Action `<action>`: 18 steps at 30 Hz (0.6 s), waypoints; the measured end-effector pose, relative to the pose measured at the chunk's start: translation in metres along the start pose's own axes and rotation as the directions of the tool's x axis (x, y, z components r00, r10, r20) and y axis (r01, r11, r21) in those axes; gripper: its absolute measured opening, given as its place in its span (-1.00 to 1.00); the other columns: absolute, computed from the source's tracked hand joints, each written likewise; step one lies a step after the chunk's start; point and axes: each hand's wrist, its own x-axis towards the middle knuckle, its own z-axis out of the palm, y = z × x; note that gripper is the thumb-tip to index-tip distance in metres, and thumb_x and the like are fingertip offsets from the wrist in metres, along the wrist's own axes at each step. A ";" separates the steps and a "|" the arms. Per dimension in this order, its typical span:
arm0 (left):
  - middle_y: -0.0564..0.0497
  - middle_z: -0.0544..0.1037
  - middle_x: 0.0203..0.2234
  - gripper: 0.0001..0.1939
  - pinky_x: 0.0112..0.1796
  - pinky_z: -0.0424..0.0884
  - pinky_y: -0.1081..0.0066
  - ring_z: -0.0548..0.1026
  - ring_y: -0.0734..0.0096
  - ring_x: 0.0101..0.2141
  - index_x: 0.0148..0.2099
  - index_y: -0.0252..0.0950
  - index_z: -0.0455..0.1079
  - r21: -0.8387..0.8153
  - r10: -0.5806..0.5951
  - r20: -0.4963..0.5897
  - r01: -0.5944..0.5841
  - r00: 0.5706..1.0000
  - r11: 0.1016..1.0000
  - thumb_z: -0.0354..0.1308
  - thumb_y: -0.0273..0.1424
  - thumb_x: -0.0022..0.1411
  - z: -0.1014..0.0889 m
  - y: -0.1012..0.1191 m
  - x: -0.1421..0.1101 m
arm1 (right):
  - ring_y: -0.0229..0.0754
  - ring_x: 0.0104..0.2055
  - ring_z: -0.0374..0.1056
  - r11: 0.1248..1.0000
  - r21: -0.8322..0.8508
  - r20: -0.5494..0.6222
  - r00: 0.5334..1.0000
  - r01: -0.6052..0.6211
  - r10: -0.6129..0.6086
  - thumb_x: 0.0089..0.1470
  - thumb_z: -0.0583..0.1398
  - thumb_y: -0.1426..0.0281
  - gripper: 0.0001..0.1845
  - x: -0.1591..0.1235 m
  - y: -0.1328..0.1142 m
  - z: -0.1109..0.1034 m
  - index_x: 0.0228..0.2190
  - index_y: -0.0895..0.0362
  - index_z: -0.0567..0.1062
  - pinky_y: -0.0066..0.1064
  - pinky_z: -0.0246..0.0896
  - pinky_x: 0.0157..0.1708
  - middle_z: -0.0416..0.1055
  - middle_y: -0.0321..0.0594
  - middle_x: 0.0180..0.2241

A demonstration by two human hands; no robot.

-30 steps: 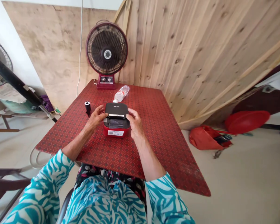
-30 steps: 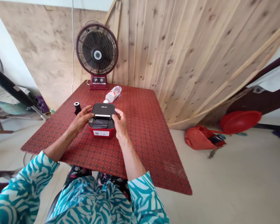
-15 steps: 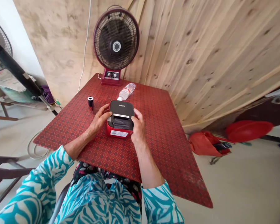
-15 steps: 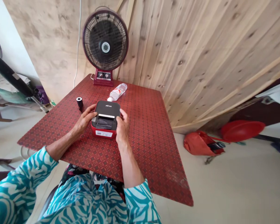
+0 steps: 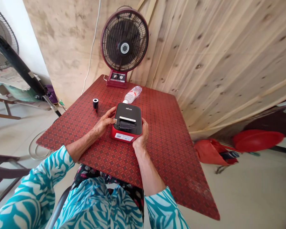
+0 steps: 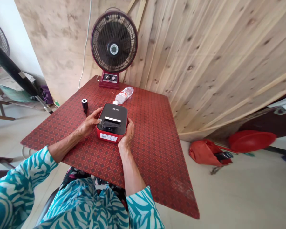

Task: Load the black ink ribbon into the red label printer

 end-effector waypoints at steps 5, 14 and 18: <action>-0.07 0.50 0.20 -0.22 0.17 0.36 0.12 0.43 0.01 0.20 0.26 -0.24 0.36 -0.034 -0.067 -0.147 0.063 0.987 0.997 0.19 -0.41 -0.09 0.016 0.006 -0.004 | -0.10 0.10 0.38 1.000 0.003 0.005 1.000 -0.004 0.004 0.16 0.06 0.06 -0.53 0.001 0.000 0.000 -0.08 0.04 0.54 -0.10 0.24 0.18 0.50 -0.23 -0.01; -0.10 0.59 0.05 -0.23 0.05 0.42 0.14 0.52 0.06 0.04 0.21 -0.28 0.35 0.041 -0.092 -0.148 0.099 0.985 0.994 0.17 -0.42 -0.15 0.014 0.012 0.000 | -0.08 0.07 0.40 0.998 0.035 -0.016 0.999 -0.045 0.046 0.12 0.09 0.03 -0.53 -0.001 -0.004 0.002 -0.11 0.05 0.53 -0.11 0.28 0.14 0.50 -0.20 -0.03; -0.11 0.58 0.08 -0.27 0.05 0.43 0.16 0.50 0.05 0.07 0.20 -0.26 0.36 0.062 -0.056 -0.134 0.065 0.989 0.996 0.17 -0.42 -0.11 0.010 0.008 0.001 | -0.08 0.11 0.38 1.000 0.016 0.001 1.000 -0.022 0.022 0.15 0.05 0.03 -0.50 -0.003 -0.005 0.002 -0.07 0.06 0.52 -0.11 0.22 0.19 0.48 -0.18 0.02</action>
